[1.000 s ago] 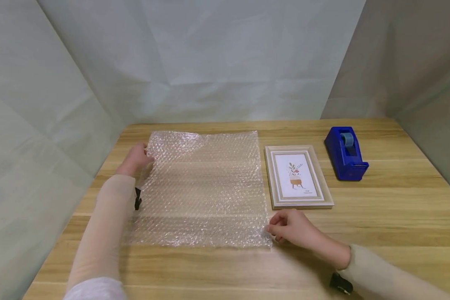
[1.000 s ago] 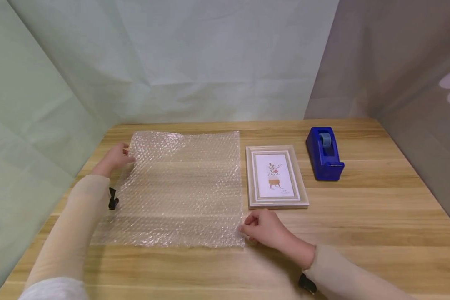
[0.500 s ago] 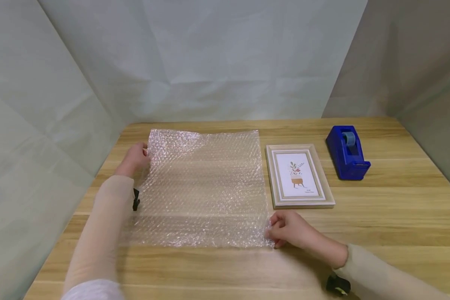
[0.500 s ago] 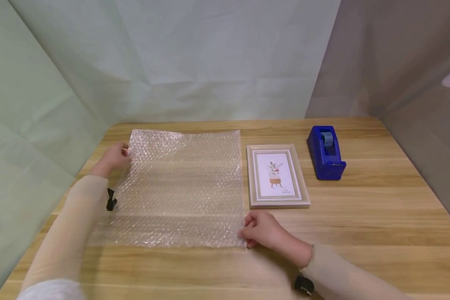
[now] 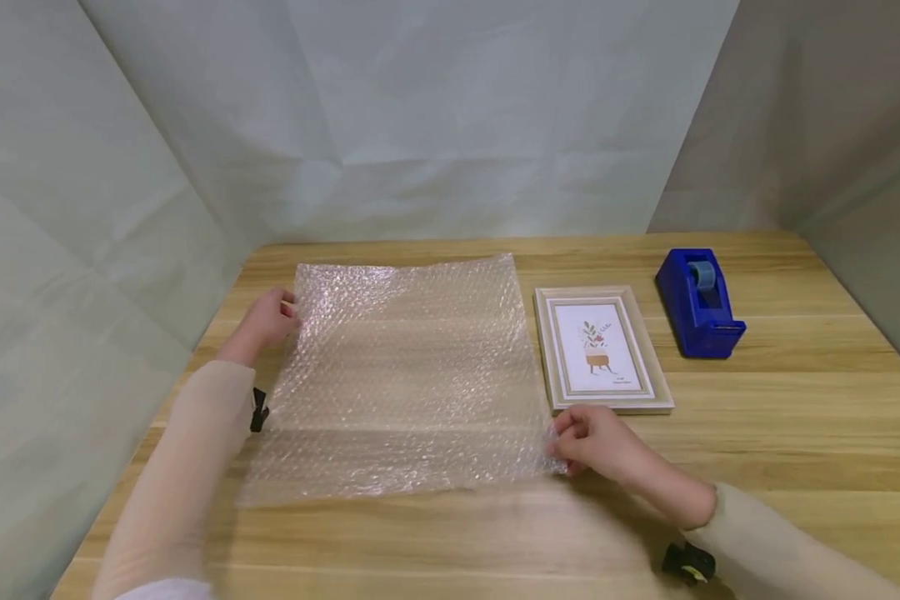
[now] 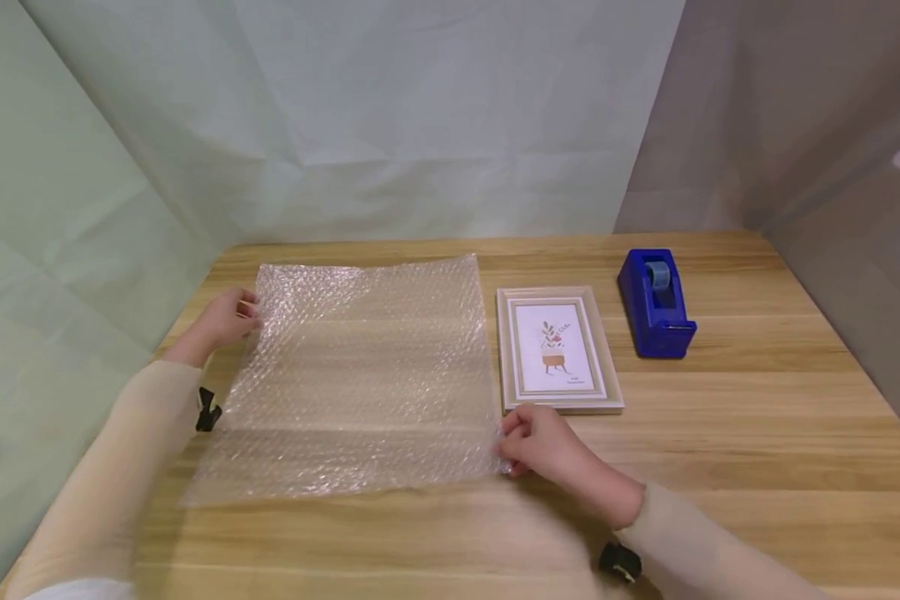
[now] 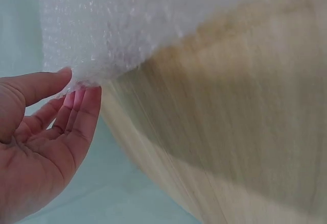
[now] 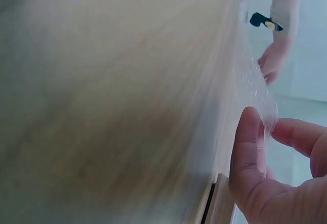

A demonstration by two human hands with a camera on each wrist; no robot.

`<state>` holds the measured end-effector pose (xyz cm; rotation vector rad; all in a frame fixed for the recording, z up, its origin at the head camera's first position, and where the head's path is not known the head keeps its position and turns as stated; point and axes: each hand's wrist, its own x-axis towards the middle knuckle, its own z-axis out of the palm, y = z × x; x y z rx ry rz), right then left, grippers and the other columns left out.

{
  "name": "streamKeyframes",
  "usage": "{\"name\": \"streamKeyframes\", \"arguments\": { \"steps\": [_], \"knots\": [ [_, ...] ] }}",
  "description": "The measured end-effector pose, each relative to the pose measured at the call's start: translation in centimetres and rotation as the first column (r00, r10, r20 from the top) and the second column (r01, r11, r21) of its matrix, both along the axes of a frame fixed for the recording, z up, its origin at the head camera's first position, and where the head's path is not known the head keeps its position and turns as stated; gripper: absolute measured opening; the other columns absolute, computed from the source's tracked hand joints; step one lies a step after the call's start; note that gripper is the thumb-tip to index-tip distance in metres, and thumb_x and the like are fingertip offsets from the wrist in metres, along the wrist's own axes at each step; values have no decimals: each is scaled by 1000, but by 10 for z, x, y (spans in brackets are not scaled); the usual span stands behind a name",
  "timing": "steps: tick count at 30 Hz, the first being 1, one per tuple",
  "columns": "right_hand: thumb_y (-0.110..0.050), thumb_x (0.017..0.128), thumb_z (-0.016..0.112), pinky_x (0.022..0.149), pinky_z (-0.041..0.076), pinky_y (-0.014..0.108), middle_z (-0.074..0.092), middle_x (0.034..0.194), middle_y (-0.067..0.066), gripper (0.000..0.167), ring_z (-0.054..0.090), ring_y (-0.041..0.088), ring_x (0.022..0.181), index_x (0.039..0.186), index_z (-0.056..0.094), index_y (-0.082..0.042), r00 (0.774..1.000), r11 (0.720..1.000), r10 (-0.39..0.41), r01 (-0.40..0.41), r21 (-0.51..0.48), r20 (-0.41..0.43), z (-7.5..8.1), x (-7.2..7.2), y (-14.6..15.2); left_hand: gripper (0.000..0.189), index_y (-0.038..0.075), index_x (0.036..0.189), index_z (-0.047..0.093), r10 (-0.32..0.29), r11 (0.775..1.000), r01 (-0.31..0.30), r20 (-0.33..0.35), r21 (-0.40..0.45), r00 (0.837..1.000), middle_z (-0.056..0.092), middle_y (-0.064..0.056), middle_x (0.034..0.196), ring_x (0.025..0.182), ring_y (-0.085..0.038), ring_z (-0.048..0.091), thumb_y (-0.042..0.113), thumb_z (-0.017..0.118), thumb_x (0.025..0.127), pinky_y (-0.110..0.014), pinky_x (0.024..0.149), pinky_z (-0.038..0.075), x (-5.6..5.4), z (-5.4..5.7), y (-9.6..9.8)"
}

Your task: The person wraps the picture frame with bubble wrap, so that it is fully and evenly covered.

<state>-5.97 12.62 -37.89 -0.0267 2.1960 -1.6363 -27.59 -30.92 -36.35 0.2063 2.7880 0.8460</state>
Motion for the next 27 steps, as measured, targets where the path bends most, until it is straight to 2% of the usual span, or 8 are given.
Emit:
{"name": "streamKeyframes", "arguments": {
  "steps": [7,12,17,20,22,27],
  "knots": [
    [5,82,53,58,58,31,62,74,5,23,59,12,63,102,50,16,998,997,-70,70,-13,2,5,6,-10,29,-19,109,46,-117,993,114,-71,-40,991,53,-33,98,94,-44,52,0,51,87,-46,78,48,-5,3,-2],
    [6,82,54,60,59,31,61,75,6,25,61,12,64,104,49,17,989,988,-149,150,21,-16,11,8,-18,27,-16,106,49,-167,985,163,-53,-62,985,54,-32,99,93,-41,53,4,52,88,-47,78,48,-11,4,-7],
    [4,85,55,62,59,28,60,77,7,27,61,10,67,108,49,18,983,981,-173,178,76,-58,13,2,-13,23,-13,100,51,-148,987,147,-25,-61,989,57,-25,91,81,-31,55,9,53,91,-31,65,48,-9,4,-10],
    [4,86,54,62,59,28,62,79,9,28,62,10,69,110,49,18,981,979,-180,186,88,-71,15,-1,-10,22,-9,94,52,-130,990,130,-2,-46,992,57,-19,84,76,-25,55,13,51,95,-26,60,46,-7,4,-11],
    [4,87,54,62,59,29,63,80,11,28,62,10,69,111,49,18,980,976,-184,192,100,-81,17,-3,-8,23,-8,91,53,-126,991,126,6,-37,992,57,-16,81,74,-23,55,14,49,96,-26,60,47,-5,5,-12],
    [4,87,53,61,59,30,62,81,11,29,61,10,68,113,50,18,974,969,-181,199,144,-133,21,-11,-2,22,-12,93,52,-127,991,126,46,41,991,58,-14,76,68,-18,62,9,49,95,-33,63,57,1,5,-16]
  ]
}}
